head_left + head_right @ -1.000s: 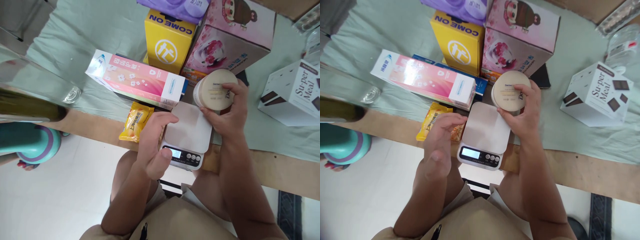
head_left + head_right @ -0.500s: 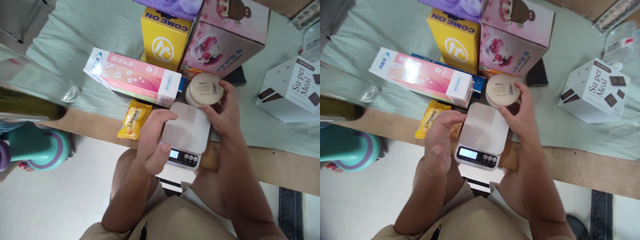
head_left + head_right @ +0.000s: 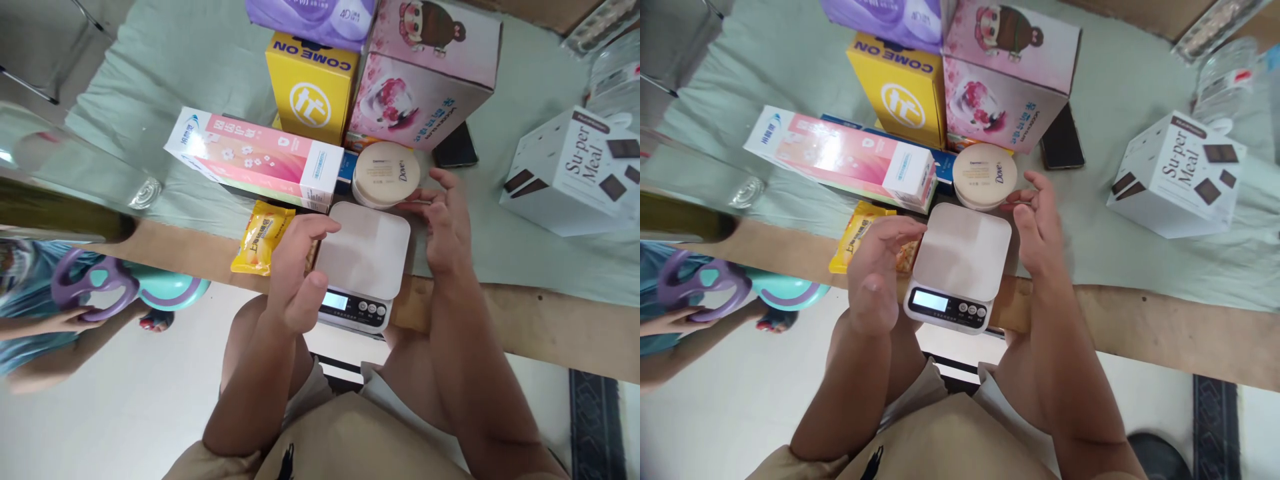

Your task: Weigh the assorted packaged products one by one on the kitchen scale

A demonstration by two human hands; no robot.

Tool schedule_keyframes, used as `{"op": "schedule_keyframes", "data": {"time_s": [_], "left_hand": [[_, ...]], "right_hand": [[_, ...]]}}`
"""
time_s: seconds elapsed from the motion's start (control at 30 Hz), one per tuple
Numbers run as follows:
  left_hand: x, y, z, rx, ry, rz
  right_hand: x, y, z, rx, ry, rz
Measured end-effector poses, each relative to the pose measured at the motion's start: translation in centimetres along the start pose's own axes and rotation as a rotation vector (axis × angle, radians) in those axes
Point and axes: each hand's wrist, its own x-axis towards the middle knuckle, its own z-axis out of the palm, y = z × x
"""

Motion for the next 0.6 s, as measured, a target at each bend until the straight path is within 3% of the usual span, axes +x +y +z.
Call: {"op": "schedule_keyframes", "data": {"time_s": [0.13,0.33,0.5,0.6], "left_hand": [[-0.1,-0.1,0.1,0.025,-0.029,0.011],[-0.1,-0.4,1.4,0.018,-0.041,-0.026],[0.2,0.6,4.5,-0.04,-0.036,-0.066],[1.1,2.0,7.8,-0.057,-0.154,-0.07]], "right_hand": [[-0.5,-0.9,-0.6,-0.019,0.032,0.008],[-1.2,-2.1,-2.7,-0.057,0.179,0.004],[-1.3,-1.5,-6.5,-0.002,0.369,-0.004],[-1.2,0.0,-10.0,-0.005,0.542,0.027]]}}
